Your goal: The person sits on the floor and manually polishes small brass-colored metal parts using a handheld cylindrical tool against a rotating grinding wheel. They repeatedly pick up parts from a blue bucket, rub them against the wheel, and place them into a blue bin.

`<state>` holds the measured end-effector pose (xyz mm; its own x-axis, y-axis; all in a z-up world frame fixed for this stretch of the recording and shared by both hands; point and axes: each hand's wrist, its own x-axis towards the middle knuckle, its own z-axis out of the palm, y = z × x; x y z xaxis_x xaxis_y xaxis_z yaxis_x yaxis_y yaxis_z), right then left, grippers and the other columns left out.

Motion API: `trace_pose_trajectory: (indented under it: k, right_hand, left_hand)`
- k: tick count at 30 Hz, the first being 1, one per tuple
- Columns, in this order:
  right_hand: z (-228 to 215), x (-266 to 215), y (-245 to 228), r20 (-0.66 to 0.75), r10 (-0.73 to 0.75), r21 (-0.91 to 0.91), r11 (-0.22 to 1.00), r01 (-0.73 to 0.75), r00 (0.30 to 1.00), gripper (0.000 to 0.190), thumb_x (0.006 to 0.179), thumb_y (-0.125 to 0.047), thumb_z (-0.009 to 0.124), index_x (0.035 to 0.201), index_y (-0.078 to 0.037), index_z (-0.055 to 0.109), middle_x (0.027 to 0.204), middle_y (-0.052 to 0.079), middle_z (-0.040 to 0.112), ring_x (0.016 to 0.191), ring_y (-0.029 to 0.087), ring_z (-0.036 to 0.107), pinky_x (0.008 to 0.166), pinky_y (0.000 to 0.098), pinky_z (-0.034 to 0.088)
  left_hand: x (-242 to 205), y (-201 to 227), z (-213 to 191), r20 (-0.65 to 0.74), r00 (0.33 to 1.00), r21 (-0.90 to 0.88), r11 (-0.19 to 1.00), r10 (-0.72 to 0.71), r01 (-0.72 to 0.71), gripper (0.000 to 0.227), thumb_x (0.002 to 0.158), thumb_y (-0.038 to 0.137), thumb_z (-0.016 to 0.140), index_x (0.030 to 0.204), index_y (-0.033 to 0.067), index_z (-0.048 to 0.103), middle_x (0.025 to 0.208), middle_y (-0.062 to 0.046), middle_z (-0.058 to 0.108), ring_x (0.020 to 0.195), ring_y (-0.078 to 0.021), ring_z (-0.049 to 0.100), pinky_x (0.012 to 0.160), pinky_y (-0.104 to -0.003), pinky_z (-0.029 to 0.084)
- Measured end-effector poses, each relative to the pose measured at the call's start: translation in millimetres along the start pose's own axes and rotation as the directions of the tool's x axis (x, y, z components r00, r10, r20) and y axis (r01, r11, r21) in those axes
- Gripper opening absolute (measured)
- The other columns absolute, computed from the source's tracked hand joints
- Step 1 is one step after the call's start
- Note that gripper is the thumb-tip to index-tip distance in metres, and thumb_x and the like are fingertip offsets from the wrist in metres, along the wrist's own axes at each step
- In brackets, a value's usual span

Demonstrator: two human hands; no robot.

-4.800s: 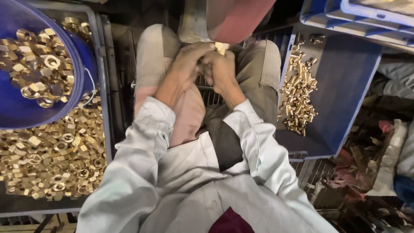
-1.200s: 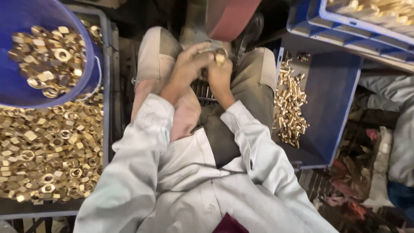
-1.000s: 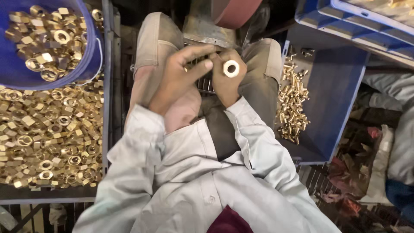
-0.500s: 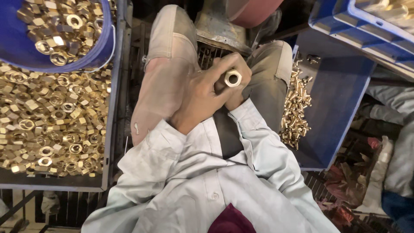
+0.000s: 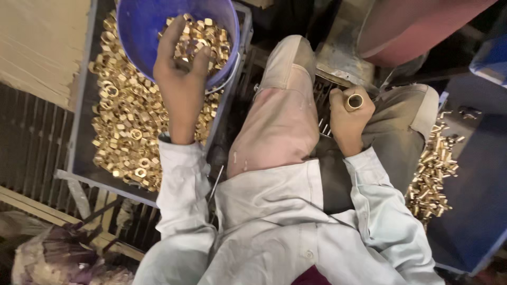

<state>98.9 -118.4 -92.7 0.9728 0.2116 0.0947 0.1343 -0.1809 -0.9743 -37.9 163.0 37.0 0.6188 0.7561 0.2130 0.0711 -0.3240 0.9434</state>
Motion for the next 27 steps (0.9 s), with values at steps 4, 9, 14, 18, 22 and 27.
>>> trace_pose_trajectory:
  k: [4,9,14,18,22,27]
  right_hand:
    - [-5,0,2,0.019,-0.030,-0.019,0.999,0.031,0.999,0.032,0.093,0.003,0.076,0.077,-0.006,0.050,0.068,-0.003,0.053,0.062,0.005,0.048,0.056,0.0258,0.041]
    - [-15,9,18,0.187,0.016,-0.066,0.998,-0.004,0.982,0.019,0.091,0.003,0.071,0.082,-0.003,0.055,0.074,-0.001,0.057,0.067,0.006,0.049,0.060,0.0273,0.043]
    - [-25,21,23,0.243,0.137,-0.238,0.968,-0.078,0.960,0.007,0.094,-0.003,0.064,0.088,0.000,0.065,0.075,0.001,0.065,0.067,0.007,0.055,0.060,0.0285,0.046]
    - [-29,26,15,0.206,0.194,-0.289,0.948,-0.130,0.959,0.008,0.089,-0.007,0.070,0.086,0.000,0.066,0.071,0.002,0.064,0.063,0.008,0.054,0.058,0.0299,0.047]
    - [-24,28,-1,0.248,0.065,-0.226,0.974,-0.008,0.967,0.013,0.084,-0.005,0.066,0.096,-0.002,0.070,0.074,0.005,0.066,0.065,0.011,0.056,0.063,0.0326,0.049]
    - [-21,25,-6,0.294,0.131,-0.387,0.922,-0.008,0.947,0.008,0.082,-0.007,0.067,0.082,-0.001,0.062,0.070,0.013,0.063,0.060,0.019,0.057,0.061,0.0379,0.048]
  left_hand:
    - [-22,-1,38,0.124,0.845,-0.623,0.622,-0.521,0.475,0.033,0.100,0.006,0.070,0.131,-0.0056,0.063,0.125,-0.019,0.068,0.080,-0.0249,0.052,0.065,-0.033,0.047]
    - [-87,-17,117,0.597,0.802,-0.511,0.758,-0.026,0.405,0.043,0.095,-0.001,0.062,0.138,0.0034,0.058,0.127,-0.004,0.063,0.112,-0.0096,0.063,0.094,-0.025,0.055]
    - [-86,-70,239,0.666,0.620,-0.514,0.348,-0.413,0.784,0.035,0.096,0.003,0.064,0.130,-0.0022,0.066,0.107,-0.014,0.072,0.088,-0.0191,0.065,0.073,-0.030,0.052]
    - [-86,-88,239,0.654,0.556,-0.523,0.224,-0.513,0.822,0.032,0.096,0.003,0.059,0.128,0.0002,0.064,0.116,-0.013,0.071,0.101,-0.0193,0.070,0.086,-0.032,0.056]
    - [-72,-82,224,0.686,0.575,-0.537,0.223,-0.446,0.814,0.034,0.097,-0.003,0.054,0.130,-0.0016,0.060,0.123,-0.016,0.069,0.109,-0.0243,0.070,0.099,-0.037,0.056]
    - [-70,-76,222,0.707,0.578,-0.561,0.174,-0.408,0.809,0.038,0.095,-0.010,0.053,0.131,-0.0014,0.059,0.128,-0.017,0.067,0.117,-0.0259,0.069,0.104,-0.039,0.054]
